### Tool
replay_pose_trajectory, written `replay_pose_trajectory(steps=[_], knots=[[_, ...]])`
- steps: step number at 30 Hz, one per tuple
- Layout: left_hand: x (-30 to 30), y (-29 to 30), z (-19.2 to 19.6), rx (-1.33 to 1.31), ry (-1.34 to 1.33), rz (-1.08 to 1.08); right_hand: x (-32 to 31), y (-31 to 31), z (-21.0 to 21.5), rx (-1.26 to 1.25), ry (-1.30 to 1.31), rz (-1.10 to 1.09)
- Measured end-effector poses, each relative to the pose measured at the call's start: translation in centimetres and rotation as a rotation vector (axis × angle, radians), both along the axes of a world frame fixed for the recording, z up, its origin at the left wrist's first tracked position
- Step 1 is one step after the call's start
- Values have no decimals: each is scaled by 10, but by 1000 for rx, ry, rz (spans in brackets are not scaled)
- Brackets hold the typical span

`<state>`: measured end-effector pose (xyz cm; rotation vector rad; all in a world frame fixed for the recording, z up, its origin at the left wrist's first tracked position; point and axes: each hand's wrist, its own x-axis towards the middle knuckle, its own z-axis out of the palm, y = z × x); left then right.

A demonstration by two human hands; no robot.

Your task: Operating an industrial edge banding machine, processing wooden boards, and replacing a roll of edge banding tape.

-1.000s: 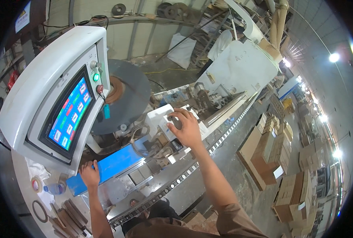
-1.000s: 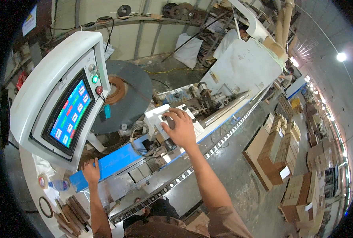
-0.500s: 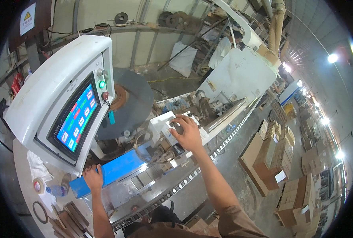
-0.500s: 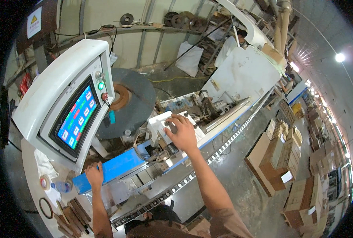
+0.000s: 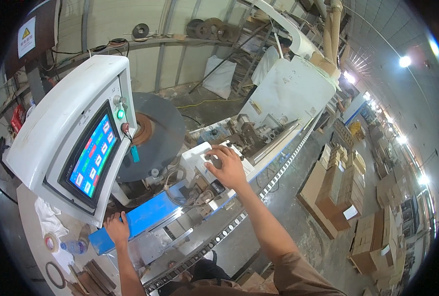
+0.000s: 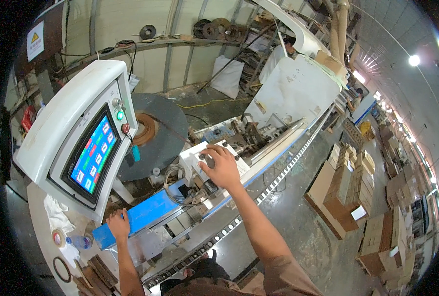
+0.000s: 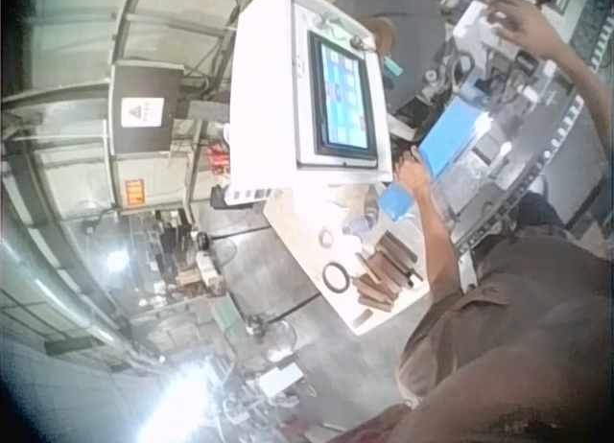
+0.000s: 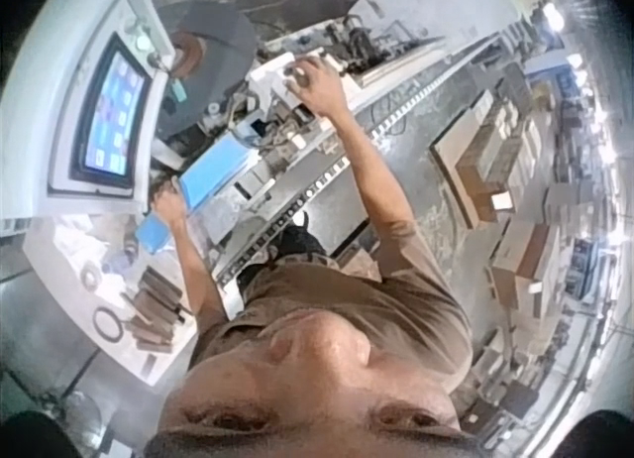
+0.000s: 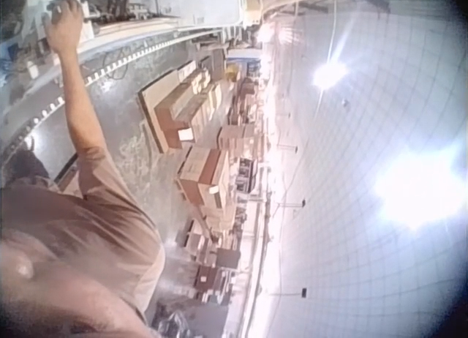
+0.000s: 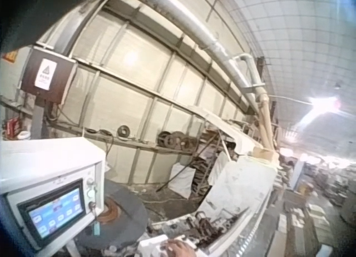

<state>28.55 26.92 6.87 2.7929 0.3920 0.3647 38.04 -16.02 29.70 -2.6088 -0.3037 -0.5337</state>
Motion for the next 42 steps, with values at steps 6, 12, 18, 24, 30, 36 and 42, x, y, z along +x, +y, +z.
replay_pose_trajectory(steps=[6,12,18,24,30,36,42], knots=[[0,-1,2,13,-13,-6,-1,0,0,0,-15,0],[1,0,-4,29,-4,9,-1,-1,0,3,-12,14],[0,1,-2,34,-28,-21,-1,-1,-1,4,-13,3],[1,2,-7,59,-35,-41,-3,-1,1,13,-25,-5],[-1,4,-10,78,35,-13,-4,-2,0,23,6,-3],[1,6,-16,77,53,4,-4,-4,-1,21,-42,0],[5,10,-22,66,147,23,-1,-6,-3,12,-49,0]])
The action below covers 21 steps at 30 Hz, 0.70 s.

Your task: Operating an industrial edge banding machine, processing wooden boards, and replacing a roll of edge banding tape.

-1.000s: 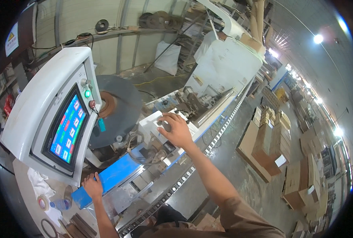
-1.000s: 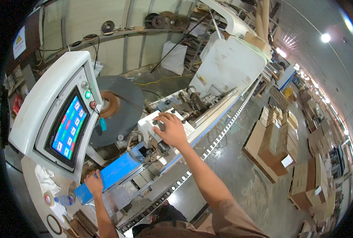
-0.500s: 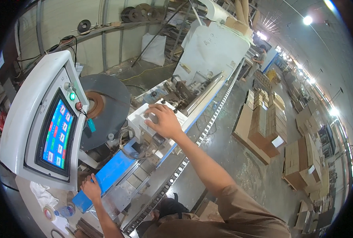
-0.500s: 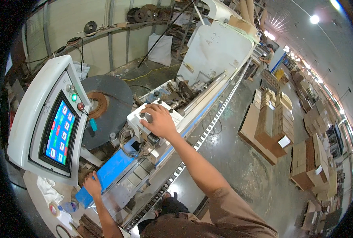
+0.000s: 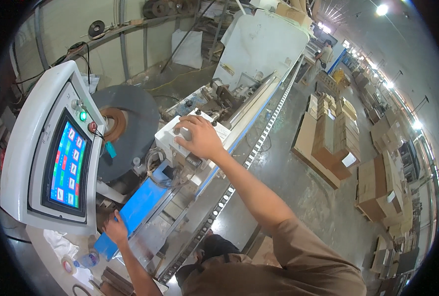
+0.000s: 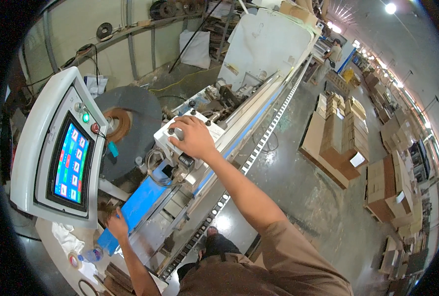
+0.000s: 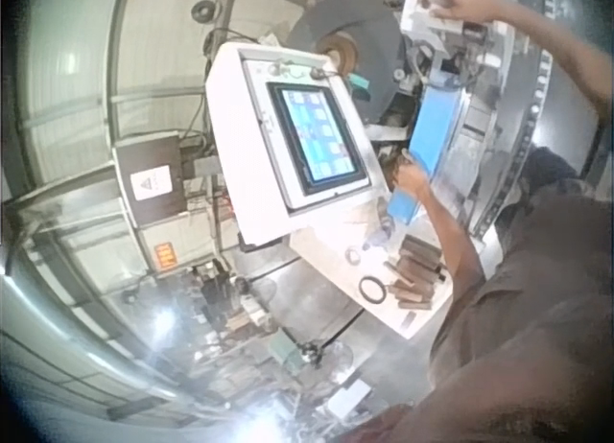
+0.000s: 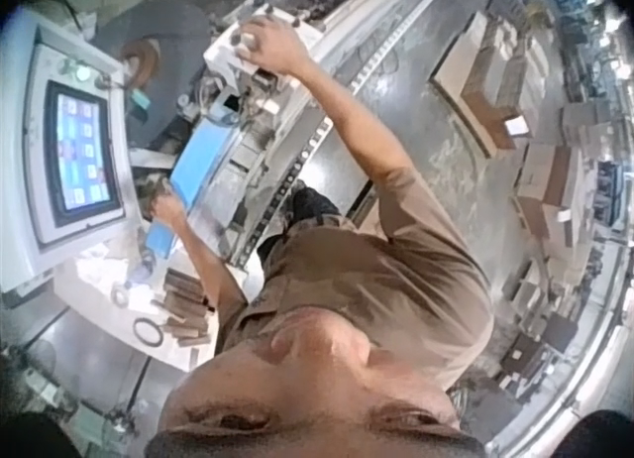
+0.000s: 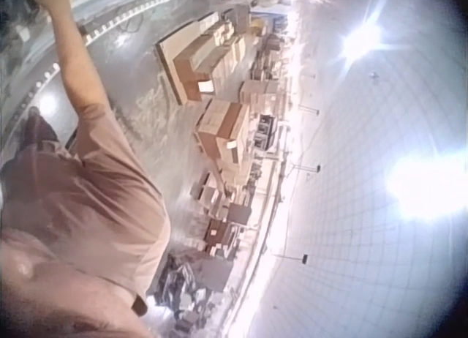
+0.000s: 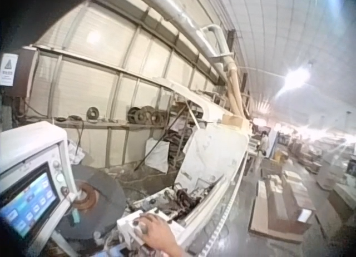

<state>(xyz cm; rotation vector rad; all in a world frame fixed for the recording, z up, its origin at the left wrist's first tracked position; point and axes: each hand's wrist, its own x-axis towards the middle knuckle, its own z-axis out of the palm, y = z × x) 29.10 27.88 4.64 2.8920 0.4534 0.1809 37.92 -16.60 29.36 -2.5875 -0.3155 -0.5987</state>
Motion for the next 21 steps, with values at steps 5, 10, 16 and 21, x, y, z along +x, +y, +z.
replay_pose_trajectory(steps=[5,10,16,21], knots=[[-1,-1,3,-20,-18,-8,1,0,-1,7,11,-4],[3,-1,-1,9,-10,-2,1,-1,-1,9,10,-8],[0,4,-4,45,-23,5,-2,3,0,21,2,-6],[-12,-4,22,-86,-11,20,10,-3,-22,70,-78,79]])
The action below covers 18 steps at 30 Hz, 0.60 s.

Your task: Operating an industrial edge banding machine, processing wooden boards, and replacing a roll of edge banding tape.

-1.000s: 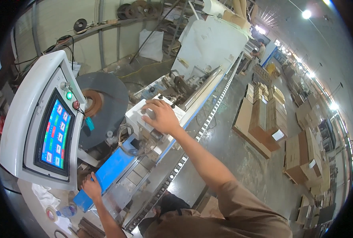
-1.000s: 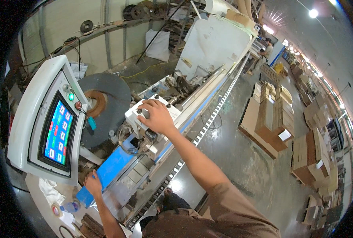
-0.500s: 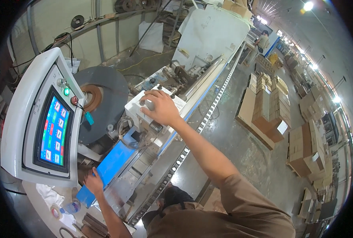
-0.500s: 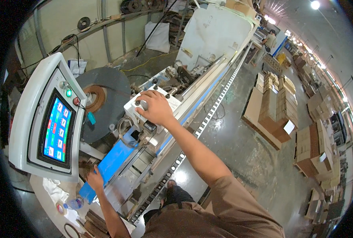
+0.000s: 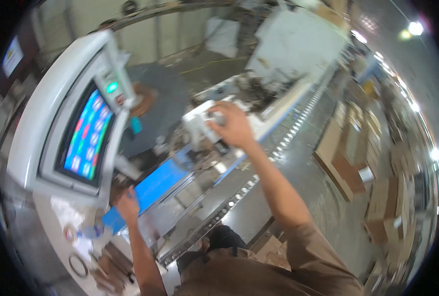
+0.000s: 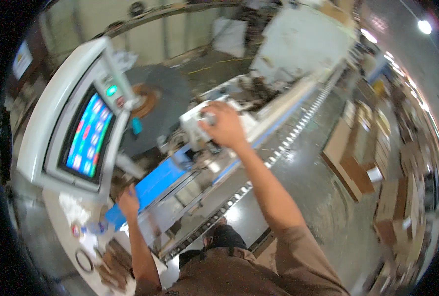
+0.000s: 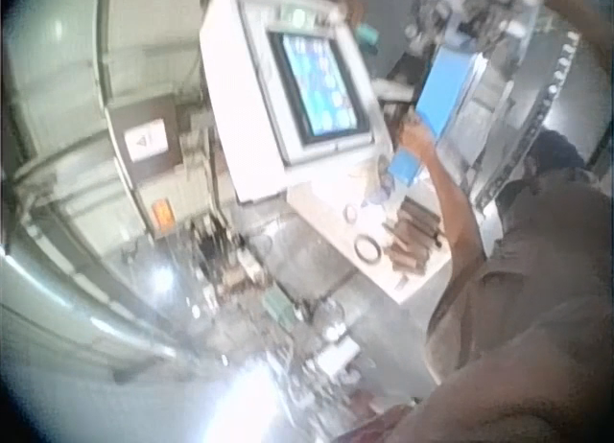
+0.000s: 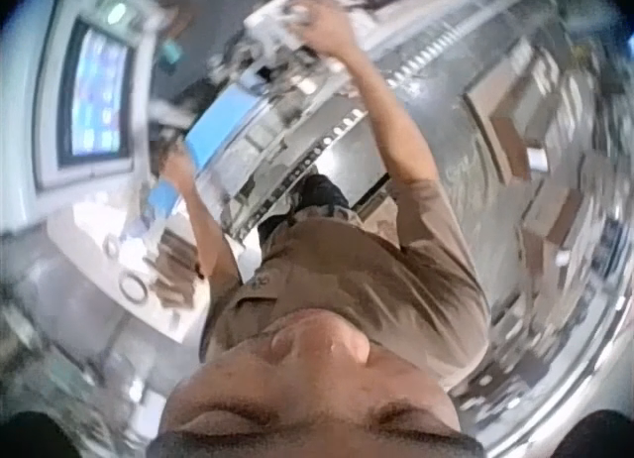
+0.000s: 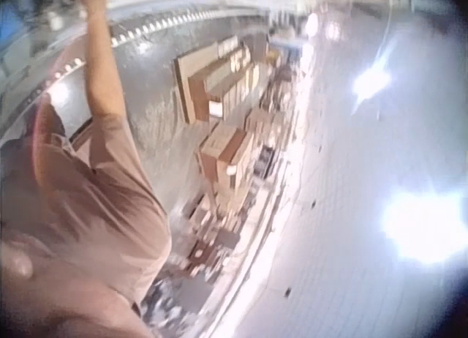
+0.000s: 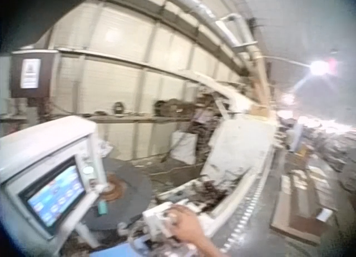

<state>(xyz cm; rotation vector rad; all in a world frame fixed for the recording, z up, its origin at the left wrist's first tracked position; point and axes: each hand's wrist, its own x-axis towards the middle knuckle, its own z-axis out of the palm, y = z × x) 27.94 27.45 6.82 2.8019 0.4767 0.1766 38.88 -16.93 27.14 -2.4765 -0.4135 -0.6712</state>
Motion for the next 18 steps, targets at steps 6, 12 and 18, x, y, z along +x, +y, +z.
replay_pose_trajectory(steps=[6,12,18], knots=[[13,-8,-6,-51,-198,-77,3,-16,5,-35,138,30],[12,-2,5,-107,-44,-1,12,-7,7,-89,201,26],[5,0,-8,-128,-160,1,8,-8,12,-116,160,12]])
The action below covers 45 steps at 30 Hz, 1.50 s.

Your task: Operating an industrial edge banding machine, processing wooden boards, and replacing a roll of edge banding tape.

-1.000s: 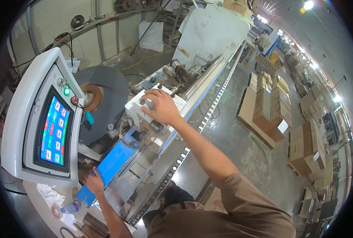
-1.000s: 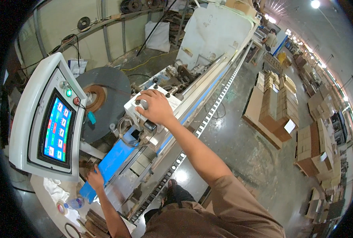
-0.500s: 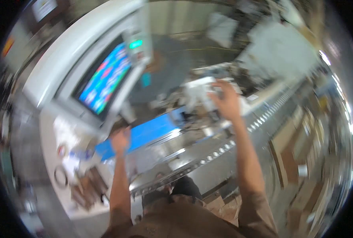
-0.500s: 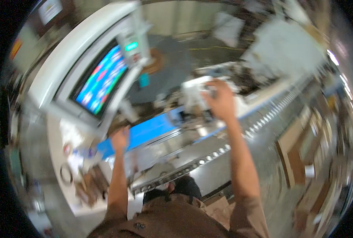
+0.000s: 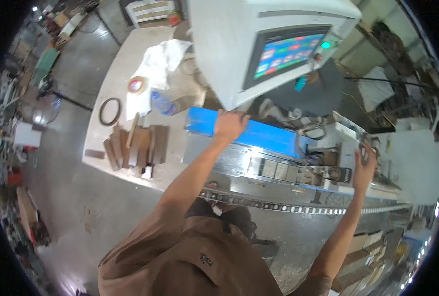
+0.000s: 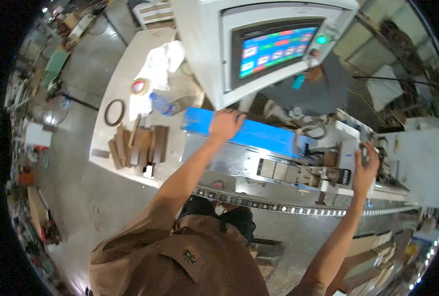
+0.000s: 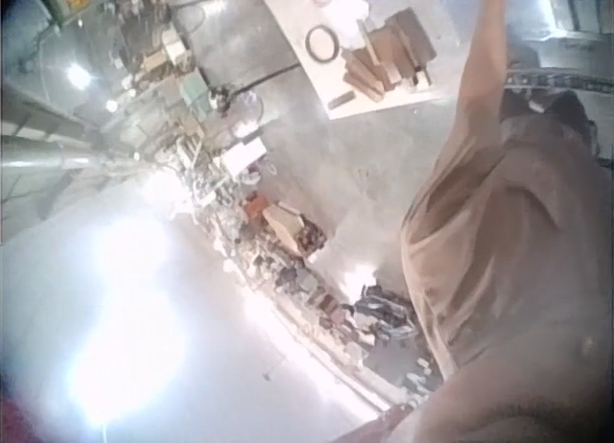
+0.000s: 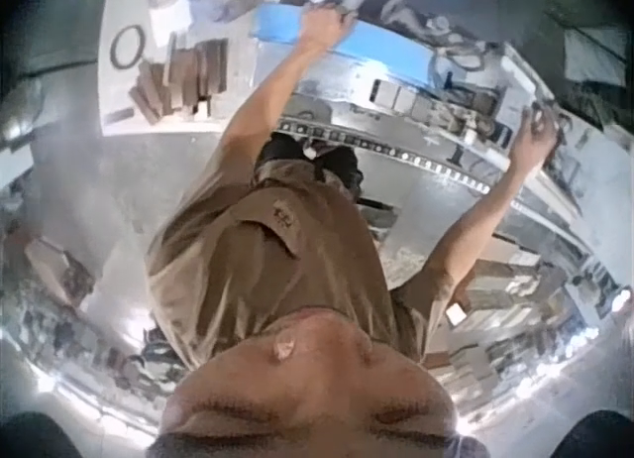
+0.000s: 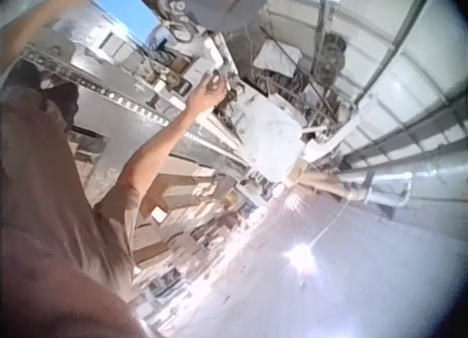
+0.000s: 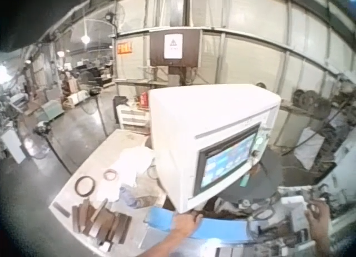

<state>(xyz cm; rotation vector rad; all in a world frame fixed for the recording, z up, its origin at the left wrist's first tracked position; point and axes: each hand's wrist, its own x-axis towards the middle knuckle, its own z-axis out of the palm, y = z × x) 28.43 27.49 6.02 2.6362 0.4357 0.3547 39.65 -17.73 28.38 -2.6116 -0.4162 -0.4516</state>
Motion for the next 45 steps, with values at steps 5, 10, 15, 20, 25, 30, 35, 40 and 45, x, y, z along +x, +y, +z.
replay_pose_trajectory(steps=[5,10,15,20,25,30,35,40,45], knots=[[-6,-1,-5,-49,-64,20,-1,3,-16,-17,-43,18],[-3,-1,7,84,-37,-18,-7,17,-1,9,-127,-1],[2,-7,8,110,-2,-24,-7,11,-1,7,-131,-20],[2,-4,5,102,-5,-18,-6,14,-2,31,-126,-13],[1,-8,4,113,37,-22,-4,10,-11,33,-104,-33],[4,-8,13,106,5,-40,2,-1,-1,150,-60,32],[2,-10,12,94,-16,-35,-7,4,0,156,-75,-1],[-2,-7,14,54,18,-19,-9,7,2,116,-91,41],[0,-7,11,85,16,-8,-13,14,6,104,-104,11]])
